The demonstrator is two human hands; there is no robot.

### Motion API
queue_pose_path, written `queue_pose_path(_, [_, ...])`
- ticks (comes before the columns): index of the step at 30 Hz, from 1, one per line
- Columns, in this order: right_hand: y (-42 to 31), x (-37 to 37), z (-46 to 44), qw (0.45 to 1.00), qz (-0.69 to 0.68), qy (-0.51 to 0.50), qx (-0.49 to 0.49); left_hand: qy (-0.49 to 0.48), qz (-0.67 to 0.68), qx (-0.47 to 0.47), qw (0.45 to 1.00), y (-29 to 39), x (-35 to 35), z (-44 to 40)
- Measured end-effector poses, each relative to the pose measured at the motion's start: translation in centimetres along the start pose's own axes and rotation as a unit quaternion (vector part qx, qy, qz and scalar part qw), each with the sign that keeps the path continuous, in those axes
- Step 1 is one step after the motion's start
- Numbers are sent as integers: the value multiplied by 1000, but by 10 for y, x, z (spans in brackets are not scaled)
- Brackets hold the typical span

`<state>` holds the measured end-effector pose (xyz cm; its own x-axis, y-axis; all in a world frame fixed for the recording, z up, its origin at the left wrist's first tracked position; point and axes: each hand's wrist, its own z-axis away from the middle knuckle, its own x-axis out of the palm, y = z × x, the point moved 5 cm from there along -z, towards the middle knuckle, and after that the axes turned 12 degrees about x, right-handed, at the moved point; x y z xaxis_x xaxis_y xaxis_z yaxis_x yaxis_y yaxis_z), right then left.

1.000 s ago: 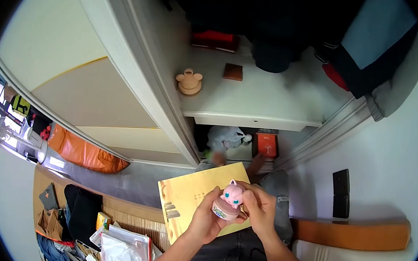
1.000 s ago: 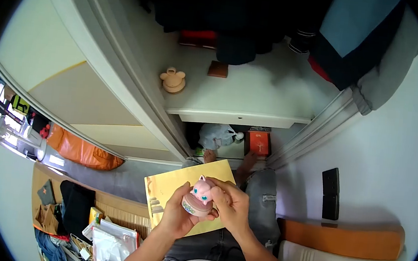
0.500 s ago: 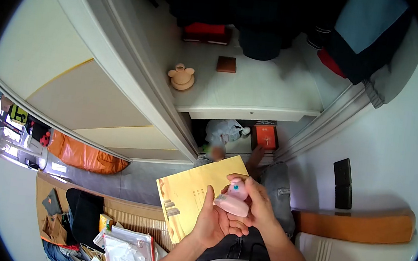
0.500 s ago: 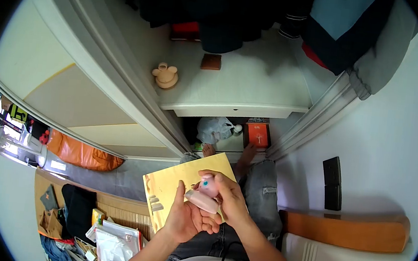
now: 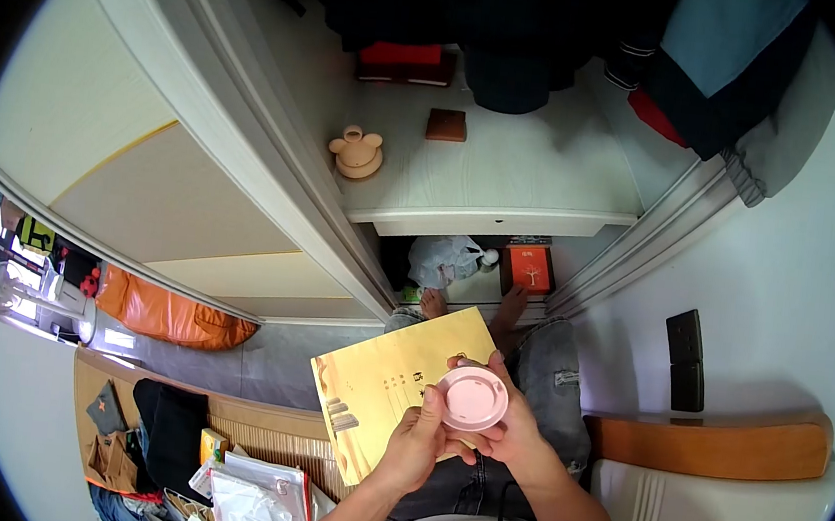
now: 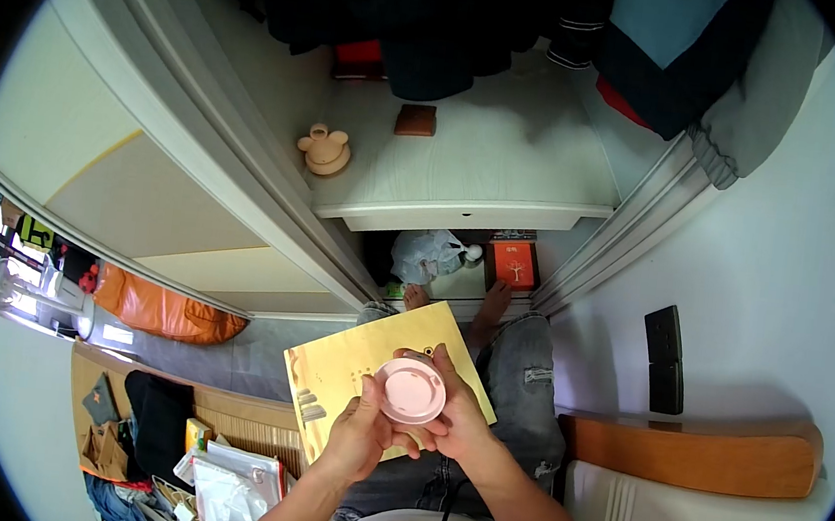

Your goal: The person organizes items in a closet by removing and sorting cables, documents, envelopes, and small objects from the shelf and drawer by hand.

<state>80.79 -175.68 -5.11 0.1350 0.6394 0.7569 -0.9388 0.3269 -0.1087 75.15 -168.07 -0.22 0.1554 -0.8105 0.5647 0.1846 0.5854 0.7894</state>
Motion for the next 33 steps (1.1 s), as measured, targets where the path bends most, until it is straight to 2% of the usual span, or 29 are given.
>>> queue_pose_path(2, [-1,-1,1,990,80,-119,-5,23,-39,3,999,0,-8,0])
queue_pose_path(3, [-2,-1,2,990,80,-119,-5,24,-39,3,999,2,-9,1])
queue_pose_path(5, [-1,17,12,950,25,-306,51,25,-141,8,990,8,-15,2])
queue_pose_path(6, [1,19,14,950,24,-306,51,25,-141,7,990,9,-16,3])
queue_pose_path(8, [1,10,10,988,67,-138,-20,34,-213,11,976,14,-18,5])
queue_pose_path(11, [0,10,11,989,68,-130,-36,81,-243,56,965,24,-16,10])
queue_pose_path(15, [0,3,7,994,55,-74,-58,61,-295,81,950,18,-37,11])
queue_pose_path(17, [2,-3,2,986,58,-153,-29,37,-375,276,884,42,-32,6])
queue_pose_path(18, [2,-1,4,986,56,-153,-31,35,-375,275,885,48,-32,2])
queue_pose_path(20, [8,-1,4,994,48,-91,21,-56,-486,306,817,61,-17,-2])
queue_pose_path(22, [14,-6,-5,993,61,-91,51,-87,-487,302,815,59,-13,-5])
queue_pose_path(24, [23,-11,-8,978,177,-81,74,-164,-441,280,837,47,-13,-8])
queue_pose_path(25, [26,-15,-11,976,192,-47,90,-147,-404,270,862,46,-13,-7])
queue_pose_path(26, [22,-12,-7,976,190,-47,90,-148,-404,268,862,43,-12,-6])
queue_pose_path(27, [11,-6,-1,947,318,-47,20,-125,-424,286,850,42,-14,-3])
queue_pose_path(29, [-10,-1,1,899,429,-7,-92,-99,-442,303,839,39,-11,-1])
queue_pose_path(30, [-31,11,15,808,527,81,-251,-52,-393,315,862,40,-10,0])
queue_pose_path(31, [-40,21,33,807,491,79,-320,-2,-342,326,881,42,-12,3])
queue_pose_path(32, [-47,32,53,801,451,77,-386,4,-341,326,882,43,-12,4])
queue_pose_path(33, [-49,43,69,801,455,75,-381,25,-372,324,869,45,-13,6])
